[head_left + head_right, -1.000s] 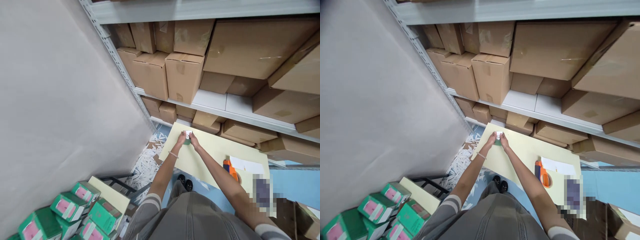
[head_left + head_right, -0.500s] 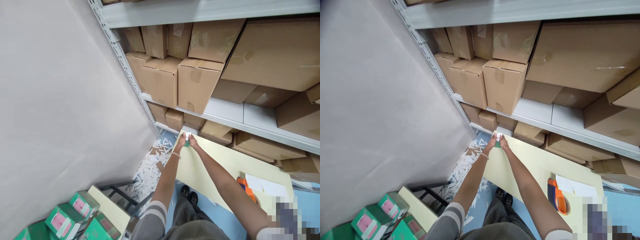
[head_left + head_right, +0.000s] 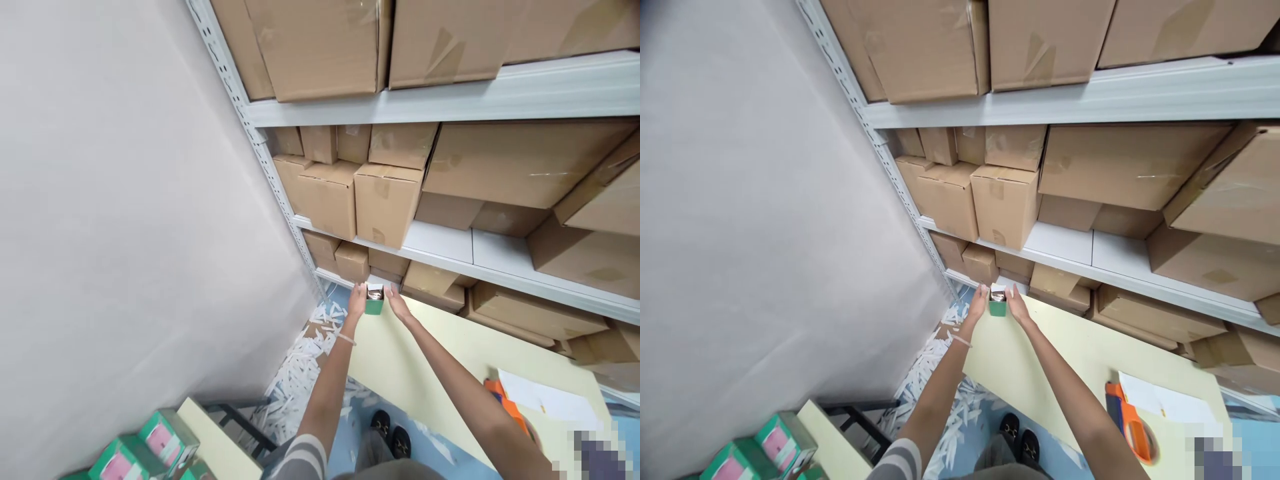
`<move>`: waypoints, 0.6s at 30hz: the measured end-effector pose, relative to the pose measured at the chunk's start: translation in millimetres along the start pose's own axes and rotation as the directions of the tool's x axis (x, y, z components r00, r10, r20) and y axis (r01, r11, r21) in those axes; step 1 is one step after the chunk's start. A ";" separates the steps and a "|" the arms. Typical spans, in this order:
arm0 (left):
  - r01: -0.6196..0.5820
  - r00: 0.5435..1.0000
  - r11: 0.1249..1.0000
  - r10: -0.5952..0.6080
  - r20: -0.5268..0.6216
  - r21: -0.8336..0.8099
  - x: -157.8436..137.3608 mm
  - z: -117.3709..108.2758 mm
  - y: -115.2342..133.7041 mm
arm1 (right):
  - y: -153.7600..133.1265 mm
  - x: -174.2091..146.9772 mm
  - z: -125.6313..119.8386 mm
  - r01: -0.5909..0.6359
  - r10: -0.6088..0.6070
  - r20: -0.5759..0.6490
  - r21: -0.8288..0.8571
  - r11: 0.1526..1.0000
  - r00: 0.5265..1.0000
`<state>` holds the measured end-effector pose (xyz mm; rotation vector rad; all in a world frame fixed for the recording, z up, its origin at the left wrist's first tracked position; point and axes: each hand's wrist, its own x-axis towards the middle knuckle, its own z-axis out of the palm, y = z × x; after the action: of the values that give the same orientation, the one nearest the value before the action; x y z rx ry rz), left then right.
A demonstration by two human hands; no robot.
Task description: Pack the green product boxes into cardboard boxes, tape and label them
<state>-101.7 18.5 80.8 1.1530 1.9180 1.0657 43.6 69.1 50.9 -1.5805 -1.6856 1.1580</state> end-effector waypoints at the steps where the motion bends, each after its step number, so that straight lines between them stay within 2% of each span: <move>1: 0.015 1.000 0.999 -0.014 -0.022 0.028 -10.3 -7.3 1.2 | -3.2 -12.5 -12.1 0.044 -0.044 0.002 -0.008 0.999 0.999; 3: -0.001 0.995 0.990 0.014 -0.094 0.143 -37.0 -25.3 5.2 | -11.3 -41.1 -39.0 0.177 -0.177 -0.003 -0.056 0.983 0.984; 4: -0.047 0.987 0.970 0.081 -0.136 0.239 -53.5 -35.8 8.0 | -15.9 -56.5 -53.0 0.247 -0.250 -0.014 -0.100 0.964 0.968; 7: -0.199 0.918 0.848 0.336 -0.208 0.492 -112.8 -69.2 15.9 | -27.3 -102.4 -89.9 0.471 -0.496 -0.008 -0.301 0.829 0.868; 9: -0.202 0.894 0.777 0.395 -0.211 0.597 -156.7 -88.0 16.8 | -28.3 -129.1 -105.3 0.552 -0.601 0.013 -0.413 0.725 0.799; 13: -0.075 0.888 0.720 0.363 -0.282 0.690 -247.0 -104.5 0.8 | -7.4 -168.9 -107.0 0.654 -0.684 0.132 -0.466 0.596 0.717; 16: 0.093 0.883 0.717 0.261 -0.390 0.691 -316.4 -96.4 -18.9 | 19.5 -190.4 -89.9 0.753 -0.704 0.296 -0.397 0.524 0.646; 18: 0.231 0.853 0.718 0.175 -0.491 0.657 -362.3 -83.8 -29.8 | 35.2 -203.9 -75.2 0.814 -0.717 0.387 -0.326 0.481 0.579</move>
<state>-37.5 -344.8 135.9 1.2831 2.9434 0.6559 157.3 -115.4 89.3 -0.6784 -2.5714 0.4184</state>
